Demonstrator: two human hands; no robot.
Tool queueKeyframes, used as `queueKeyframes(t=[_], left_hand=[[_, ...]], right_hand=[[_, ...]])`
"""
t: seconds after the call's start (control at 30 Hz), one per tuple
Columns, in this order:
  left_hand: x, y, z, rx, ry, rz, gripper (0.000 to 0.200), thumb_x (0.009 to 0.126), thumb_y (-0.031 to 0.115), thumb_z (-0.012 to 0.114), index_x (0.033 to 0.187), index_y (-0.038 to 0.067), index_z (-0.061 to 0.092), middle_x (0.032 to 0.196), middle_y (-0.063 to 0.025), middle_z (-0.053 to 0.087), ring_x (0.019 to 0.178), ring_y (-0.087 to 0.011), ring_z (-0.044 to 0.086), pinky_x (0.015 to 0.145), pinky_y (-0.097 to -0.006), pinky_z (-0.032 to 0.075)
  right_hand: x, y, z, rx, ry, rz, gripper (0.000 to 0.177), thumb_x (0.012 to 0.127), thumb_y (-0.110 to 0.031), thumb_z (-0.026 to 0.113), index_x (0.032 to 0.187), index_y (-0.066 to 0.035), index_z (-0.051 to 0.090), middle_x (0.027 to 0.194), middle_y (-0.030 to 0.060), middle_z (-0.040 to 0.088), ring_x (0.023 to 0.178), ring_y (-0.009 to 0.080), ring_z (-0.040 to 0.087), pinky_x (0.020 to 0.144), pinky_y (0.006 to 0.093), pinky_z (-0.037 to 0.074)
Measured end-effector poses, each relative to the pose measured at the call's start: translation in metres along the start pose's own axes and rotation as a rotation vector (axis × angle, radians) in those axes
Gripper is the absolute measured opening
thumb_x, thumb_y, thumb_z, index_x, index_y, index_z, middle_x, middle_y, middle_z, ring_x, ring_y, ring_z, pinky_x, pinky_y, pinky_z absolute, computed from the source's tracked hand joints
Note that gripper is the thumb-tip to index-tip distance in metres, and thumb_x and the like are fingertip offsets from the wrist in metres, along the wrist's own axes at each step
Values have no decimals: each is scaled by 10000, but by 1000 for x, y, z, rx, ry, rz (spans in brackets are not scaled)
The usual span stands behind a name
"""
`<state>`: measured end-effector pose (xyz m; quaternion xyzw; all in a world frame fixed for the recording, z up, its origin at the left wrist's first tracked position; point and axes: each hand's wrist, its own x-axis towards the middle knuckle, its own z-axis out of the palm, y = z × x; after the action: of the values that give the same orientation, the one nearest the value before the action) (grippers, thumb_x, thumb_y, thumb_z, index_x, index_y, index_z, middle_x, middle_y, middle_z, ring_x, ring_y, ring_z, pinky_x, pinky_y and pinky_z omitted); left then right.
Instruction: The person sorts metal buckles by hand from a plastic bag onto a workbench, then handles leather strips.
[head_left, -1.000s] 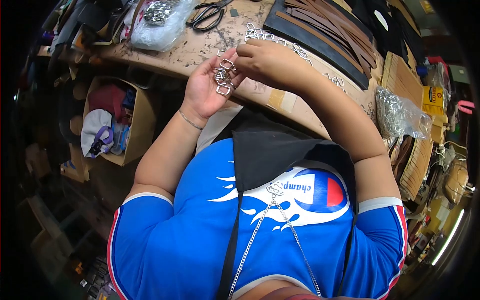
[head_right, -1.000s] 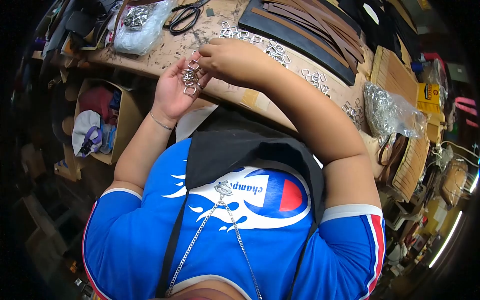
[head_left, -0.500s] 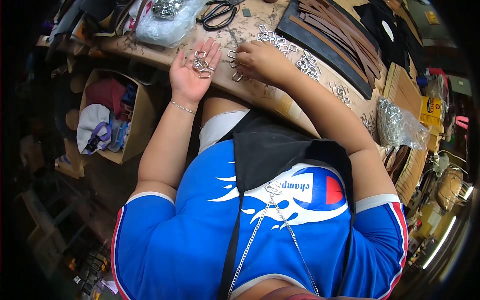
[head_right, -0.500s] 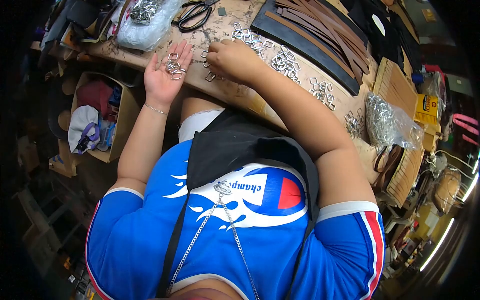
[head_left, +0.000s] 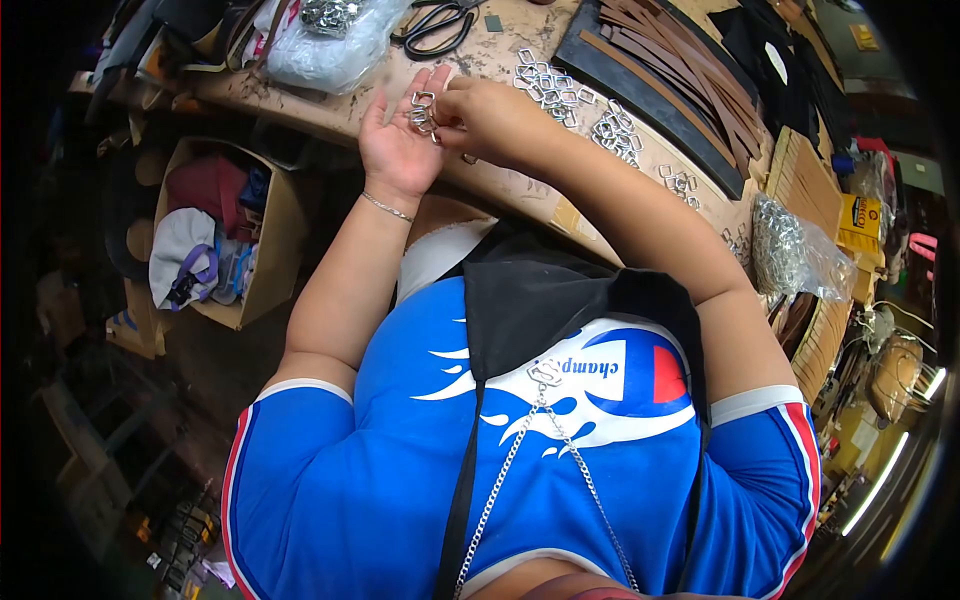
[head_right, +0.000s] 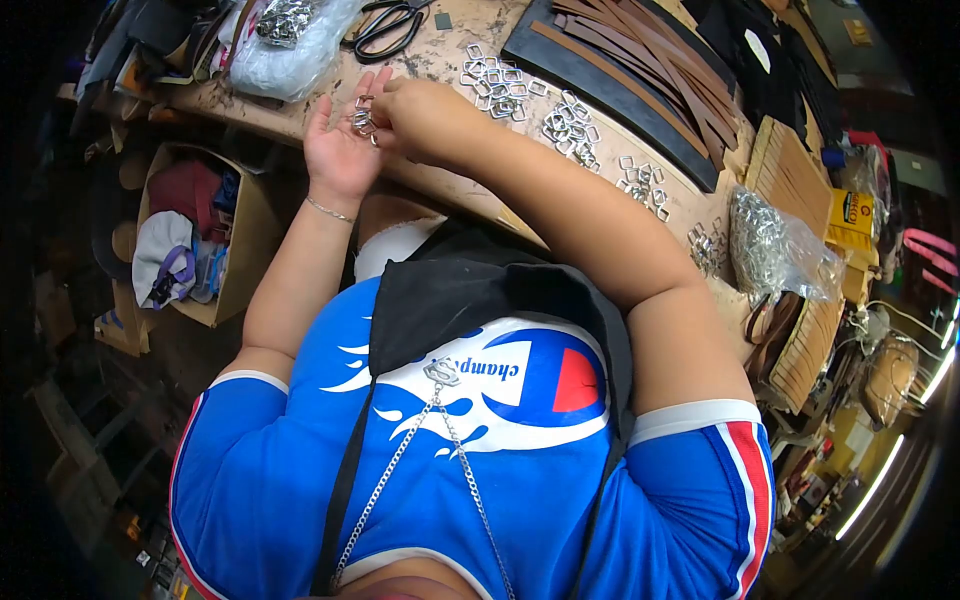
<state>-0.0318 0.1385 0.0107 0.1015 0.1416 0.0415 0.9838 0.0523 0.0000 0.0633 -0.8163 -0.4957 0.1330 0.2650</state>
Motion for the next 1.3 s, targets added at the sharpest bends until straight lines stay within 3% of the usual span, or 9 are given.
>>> queueKeyframes(t=[0.23,0.3,0.53,0.73,0.8,0.87,1.03,1.13,1.3], left_hand=[[10,4,-16,-412,-268,-157,637,1056,439,354,1520,2,345,1570,-223,424,1422,-378,444,1199,-536,314],[6,3,-2,-108,53,70,621,1058,433,362,1492,-11,366,1535,-236,453,1441,-409,409,1218,-542,288],[0,17,-9,-145,94,131,601,1063,448,372,1430,-26,407,1523,-257,447,1455,-441,369,1236,-563,248],[-9,12,-7,-131,-22,20,678,1057,508,372,1502,-3,359,1537,-223,447,1438,-394,414,1205,-531,317],[-7,10,-24,-304,-412,-199,710,1053,544,353,1542,31,332,1554,-187,442,1407,-332,464,1153,-474,386],[-3,9,-32,-266,-449,-239,726,1043,569,355,1561,60,325,1557,-168,449,1317,-284,529,1103,-433,421],[-15,-1,4,-97,3,-122,716,1042,560,362,1561,67,347,1496,-158,511,1187,-262,567,1070,-423,437],[-1,1,-43,-312,-481,-274,682,1052,537,345,1543,66,371,1509,-167,498,1261,-287,550,1109,-443,412],[-7,1,-15,-180,-205,-115,665,1054,510,360,1510,27,389,1523,-202,475,1372,-346,485,1169,-483,365]], right_hand=[[-4,10,1,23,137,-23,212,825,-208,725,938,-33,683,932,135,652,869,332,675,769,421,555],[-7,15,-3,50,158,4,211,825,-206,718,935,-31,679,933,140,650,868,337,671,772,422,553],[-27,42,-8,-136,11,-5,205,865,-232,705,926,-38,680,936,130,645,877,337,662,776,422,544],[-11,14,-13,-76,164,-150,159,889,-209,715,970,-73,703,954,123,641,889,333,656,781,429,543],[-3,7,-9,-34,158,-223,151,887,-191,715,992,-82,708,961,119,644,890,334,655,781,432,543],[4,7,-1,-28,175,-416,149,865,-190,710,963,-78,697,985,115,657,893,345,663,782,438,551],[7,5,4,-91,179,-342,148,861,-188,709,966,-84,700,955,109,661,889,335,665,773,438,550],[5,2,-2,-79,183,-298,166,859,-211,715,961,-81,702,944,107,663,887,328,675,774,435,554],[-4,4,-22,130,176,-34,163,895,-182,690,983,-48,717,930,139,676,852,308,676,755,392,551]])
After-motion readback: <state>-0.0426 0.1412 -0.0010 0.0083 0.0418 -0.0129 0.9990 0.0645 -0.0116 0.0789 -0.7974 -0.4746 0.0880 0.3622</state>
